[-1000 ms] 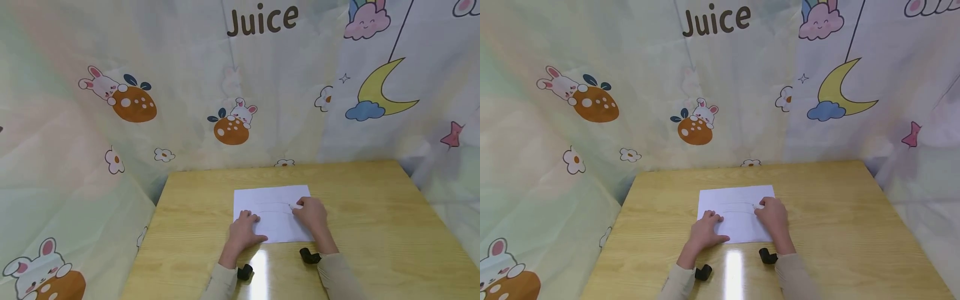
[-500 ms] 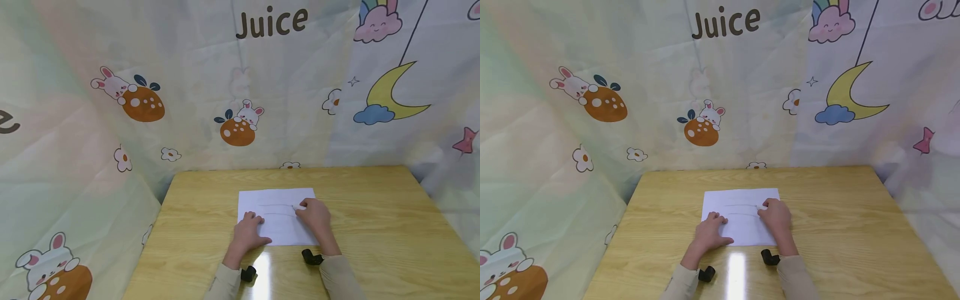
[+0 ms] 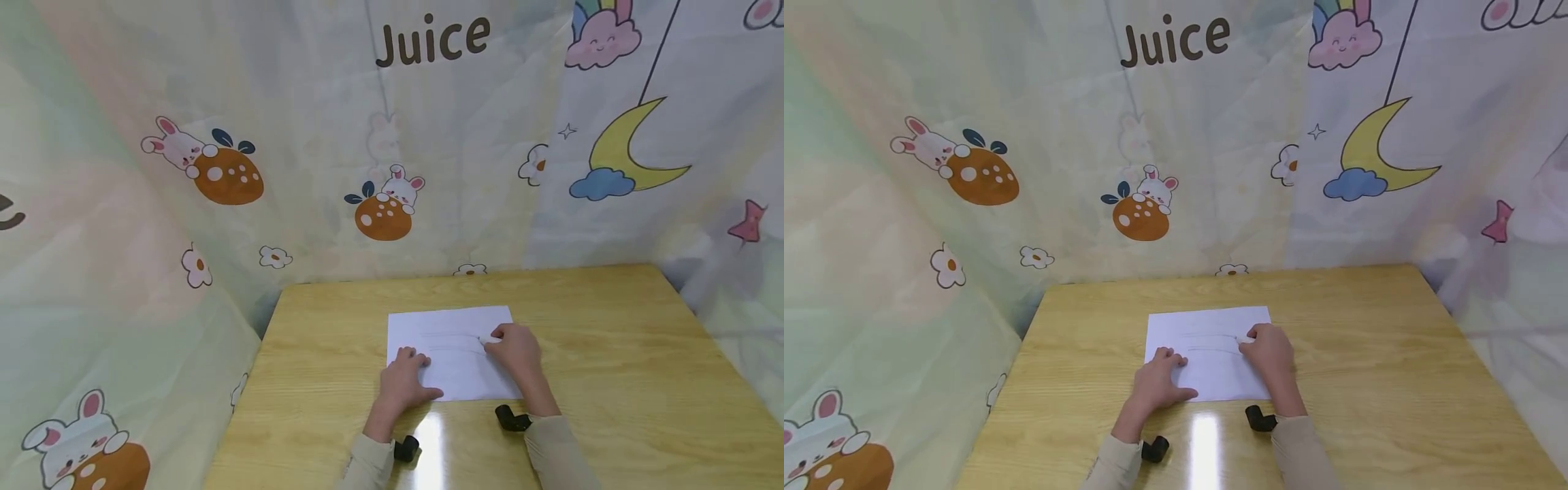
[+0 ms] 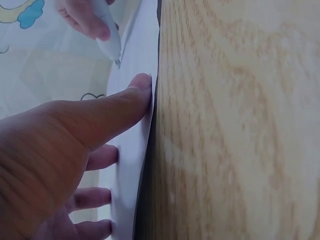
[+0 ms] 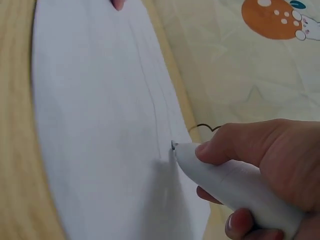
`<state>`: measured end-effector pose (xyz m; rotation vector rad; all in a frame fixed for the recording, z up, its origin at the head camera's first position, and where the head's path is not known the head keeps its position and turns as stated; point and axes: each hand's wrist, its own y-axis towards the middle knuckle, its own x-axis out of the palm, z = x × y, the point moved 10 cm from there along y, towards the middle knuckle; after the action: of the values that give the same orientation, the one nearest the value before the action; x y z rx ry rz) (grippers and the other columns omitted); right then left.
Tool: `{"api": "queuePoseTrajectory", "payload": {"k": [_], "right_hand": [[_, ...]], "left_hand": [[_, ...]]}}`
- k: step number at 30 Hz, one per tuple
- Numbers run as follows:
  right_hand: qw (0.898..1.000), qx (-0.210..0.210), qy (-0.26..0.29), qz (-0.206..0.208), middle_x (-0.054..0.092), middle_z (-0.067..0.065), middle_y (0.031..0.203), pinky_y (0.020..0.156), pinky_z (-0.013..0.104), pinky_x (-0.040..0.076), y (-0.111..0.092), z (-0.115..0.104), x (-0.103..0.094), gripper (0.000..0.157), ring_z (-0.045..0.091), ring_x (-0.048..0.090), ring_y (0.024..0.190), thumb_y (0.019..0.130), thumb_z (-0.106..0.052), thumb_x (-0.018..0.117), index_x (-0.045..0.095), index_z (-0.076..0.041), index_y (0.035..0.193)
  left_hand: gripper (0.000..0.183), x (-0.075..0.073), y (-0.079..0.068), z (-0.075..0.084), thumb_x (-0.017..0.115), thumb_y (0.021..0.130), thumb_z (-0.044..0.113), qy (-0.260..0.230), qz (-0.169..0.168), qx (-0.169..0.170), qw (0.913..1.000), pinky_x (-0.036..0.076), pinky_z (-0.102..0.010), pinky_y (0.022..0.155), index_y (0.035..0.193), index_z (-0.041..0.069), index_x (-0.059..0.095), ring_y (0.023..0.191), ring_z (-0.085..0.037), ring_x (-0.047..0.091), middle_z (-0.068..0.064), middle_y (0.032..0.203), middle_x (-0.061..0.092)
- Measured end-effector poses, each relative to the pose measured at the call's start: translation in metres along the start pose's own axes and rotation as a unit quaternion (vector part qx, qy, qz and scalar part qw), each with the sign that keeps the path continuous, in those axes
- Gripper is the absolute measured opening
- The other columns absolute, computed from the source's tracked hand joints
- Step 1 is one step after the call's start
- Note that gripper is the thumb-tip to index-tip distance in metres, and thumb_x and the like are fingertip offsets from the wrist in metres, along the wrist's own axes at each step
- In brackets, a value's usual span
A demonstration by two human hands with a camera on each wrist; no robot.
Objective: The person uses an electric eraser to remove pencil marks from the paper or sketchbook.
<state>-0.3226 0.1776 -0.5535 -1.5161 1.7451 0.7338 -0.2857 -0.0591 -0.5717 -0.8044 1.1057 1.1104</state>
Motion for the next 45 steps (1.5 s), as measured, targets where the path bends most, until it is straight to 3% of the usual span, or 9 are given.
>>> {"api": "queuePoseTrajectory", "payload": {"k": [4,8,20,26,36,45], "right_hand": [[1.000,0.004,0.001,-0.009,0.069,0.014,0.094,0.067,0.047,0.050,-0.005,0.006,0.004,0.026,0.030,0.063,0.083,0.079,-0.021,0.073,0.072,0.000,0.095],[1.000,-0.014,0.011,0.008,0.070,0.014,0.092,0.066,0.047,0.050,-0.005,0.001,0.003,0.025,0.030,0.064,0.080,0.079,-0.020,0.072,0.072,-0.001,0.094],[0.999,-0.021,0.007,0.023,0.069,0.009,0.083,0.059,0.043,0.048,-0.004,-0.011,0.003,0.020,0.025,0.061,0.069,0.075,-0.019,0.071,0.072,-0.003,0.088],[1.000,-0.009,0.007,0.018,0.069,0.011,0.086,0.061,0.045,0.049,-0.004,-0.008,0.005,0.021,0.026,0.061,0.072,0.077,-0.018,0.072,0.071,-0.002,0.090],[1.000,-0.016,0.003,0.019,0.069,0.012,0.087,0.063,0.046,0.049,0.003,-0.012,0.001,0.022,0.028,0.062,0.076,0.078,-0.020,0.072,0.072,-0.002,0.090],[1.000,-0.012,-0.005,0.008,0.070,0.013,0.090,0.064,0.046,0.050,0.001,-0.010,0.004,0.025,0.029,0.063,0.078,0.078,-0.021,0.073,0.072,-0.002,0.093]], "left_hand": [[0.065,0.005,-0.004,0.003,0.082,0.065,0.060,-0.006,-0.004,0.007,1.0000,0.051,-0.042,0.070,0.116,0.021,0.069,0.101,-0.025,0.058,-0.008,0.123,0.054],[0.065,0.000,-0.004,0.003,0.083,0.065,0.059,-0.003,0.012,0.008,0.9999,0.051,-0.042,0.070,0.115,0.021,0.069,0.101,-0.025,0.057,-0.008,0.121,0.054],[0.066,-0.003,0.002,-0.001,0.082,0.066,0.060,0.001,0.003,0.006,1.0000,0.051,-0.043,0.071,0.118,0.022,0.068,0.103,-0.025,0.058,-0.009,0.124,0.054],[0.067,0.003,0.001,-0.002,0.081,0.066,0.061,0.003,-0.005,0.006,1.0000,0.051,-0.043,0.072,0.119,0.022,0.068,0.108,-0.026,0.056,-0.009,0.127,0.053],[0.067,-0.001,0.008,-0.002,0.080,0.066,0.061,0.009,0.001,0.008,0.9999,0.051,-0.043,0.073,0.119,0.023,0.068,0.109,-0.025,0.056,-0.009,0.127,0.053],[0.067,0.001,0.003,-0.004,0.081,0.066,0.062,0.005,-0.009,-0.001,0.9999,0.051,-0.043,0.075,0.118,0.022,0.067,0.110,-0.025,0.056,-0.008,0.128,0.053]]}}
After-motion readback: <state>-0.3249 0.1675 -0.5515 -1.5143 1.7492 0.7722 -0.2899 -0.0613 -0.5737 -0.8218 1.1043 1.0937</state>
